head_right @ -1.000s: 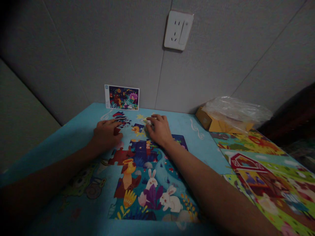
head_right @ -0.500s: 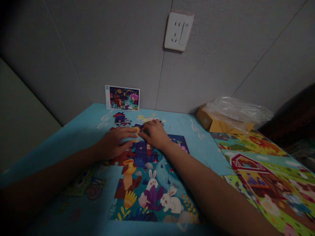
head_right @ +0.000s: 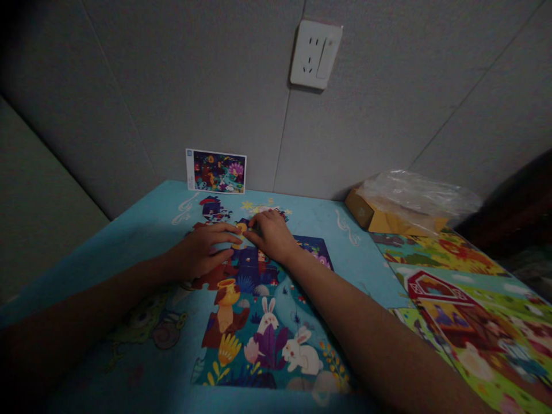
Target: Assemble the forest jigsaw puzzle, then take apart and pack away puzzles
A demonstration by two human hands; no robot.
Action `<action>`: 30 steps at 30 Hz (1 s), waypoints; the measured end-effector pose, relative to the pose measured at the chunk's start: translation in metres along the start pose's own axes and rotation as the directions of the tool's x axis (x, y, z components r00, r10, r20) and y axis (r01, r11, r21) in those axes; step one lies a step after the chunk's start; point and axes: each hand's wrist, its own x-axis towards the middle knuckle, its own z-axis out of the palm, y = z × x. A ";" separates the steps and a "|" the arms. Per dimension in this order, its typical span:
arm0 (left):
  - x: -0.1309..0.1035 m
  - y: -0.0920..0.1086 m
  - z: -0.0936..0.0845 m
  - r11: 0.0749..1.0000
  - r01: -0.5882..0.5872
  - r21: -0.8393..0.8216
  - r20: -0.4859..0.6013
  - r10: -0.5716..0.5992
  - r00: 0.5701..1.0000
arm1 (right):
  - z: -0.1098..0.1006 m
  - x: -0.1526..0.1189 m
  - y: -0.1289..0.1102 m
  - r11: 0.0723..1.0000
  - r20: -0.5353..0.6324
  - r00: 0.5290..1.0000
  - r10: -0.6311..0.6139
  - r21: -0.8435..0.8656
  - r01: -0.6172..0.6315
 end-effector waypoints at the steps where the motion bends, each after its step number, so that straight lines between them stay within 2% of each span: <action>1: 0.000 0.000 0.000 1.000 0.008 -0.008 -0.013 -0.008 1.000 | 0.000 0.000 0.000 1.000 -0.003 1.000 0.019 0.011 -0.019; 6: 0.002 -0.002 0.001 0.995 0.104 0.005 -0.103 -0.103 0.989 | 0.000 -0.001 -0.002 0.982 -0.044 0.996 0.074 0.176 -0.066; 10: 0.004 -0.001 -0.001 0.978 0.206 -0.036 -0.162 -0.209 0.964 | -0.004 -0.002 -0.007 0.950 -0.136 0.991 -0.015 0.307 0.056; 13: 0.006 0.001 -0.003 0.971 0.229 -0.061 -0.145 -0.236 0.961 | -0.006 -0.002 -0.011 0.935 -0.144 0.984 -0.107 0.322 0.148; 15: 0.007 0.003 -0.004 0.966 0.249 -0.065 -0.143 -0.256 0.956 | -0.007 -0.003 -0.012 0.932 -0.142 0.982 -0.123 0.323 0.163; 17: 0.007 0.004 -0.004 0.950 0.295 -0.106 -0.180 -0.310 0.934 | -0.007 -0.004 -0.013 0.930 -0.151 0.985 -0.085 0.343 0.132; 20: 0.006 0.008 -0.006 0.906 0.330 -0.264 -0.221 -0.390 0.894 | -0.009 -0.005 -0.016 0.928 -0.164 0.986 -0.019 0.364 0.078; 23: 0.006 0.012 -0.009 0.878 0.326 -0.350 -0.180 -0.405 0.896 | -0.012 -0.006 -0.019 0.935 -0.178 0.984 -0.017 0.346 0.078; 30: 0.007 0.014 -0.011 0.891 0.333 -0.308 -0.180 -0.398 0.899 | -0.012 -0.006 -0.019 0.932 -0.194 0.980 -0.036 0.347 0.103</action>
